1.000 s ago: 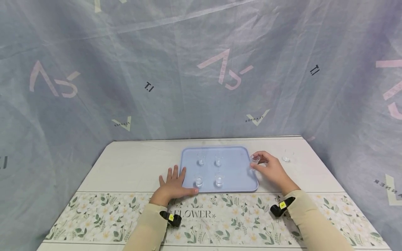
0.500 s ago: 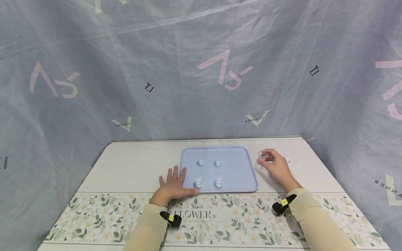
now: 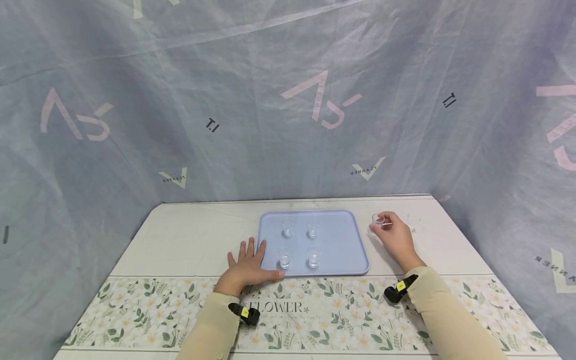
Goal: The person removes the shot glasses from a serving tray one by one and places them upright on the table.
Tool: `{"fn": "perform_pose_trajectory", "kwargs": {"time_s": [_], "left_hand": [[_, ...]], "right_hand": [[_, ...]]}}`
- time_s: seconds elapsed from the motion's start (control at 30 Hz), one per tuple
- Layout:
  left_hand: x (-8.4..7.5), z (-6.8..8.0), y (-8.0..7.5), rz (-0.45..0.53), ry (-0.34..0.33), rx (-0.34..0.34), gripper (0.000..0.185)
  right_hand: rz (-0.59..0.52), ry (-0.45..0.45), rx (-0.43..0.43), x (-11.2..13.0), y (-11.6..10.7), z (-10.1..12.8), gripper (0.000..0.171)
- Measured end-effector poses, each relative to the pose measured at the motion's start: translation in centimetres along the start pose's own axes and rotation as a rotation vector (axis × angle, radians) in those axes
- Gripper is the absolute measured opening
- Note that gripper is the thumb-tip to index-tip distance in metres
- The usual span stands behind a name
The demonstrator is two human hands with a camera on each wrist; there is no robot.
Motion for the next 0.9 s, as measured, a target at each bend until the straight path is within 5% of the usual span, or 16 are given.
{"fn": "perform_pose_trajectory", "kwargs": {"time_s": [0.57,0.9], "left_hand": [[1.7,-1.5,1.4,0.02,0.002,-0.019,0.129],[0.7,-0.4,0.6,0.041,0.007,-0.005,0.129]], "right_hand": [[0.041,0.099,-0.032,-0.1,0.4,-0.3,0.04],[0.034,0.132,-0.042,-0.3,0.6,-0.3,0.04]]}}
Point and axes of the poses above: each hand's wrist, its own z-axis away from the middle knuckle, its own y-axis out of the palm, x = y × z, the point moved 4 cm from there along -z, towards the middle knuckle
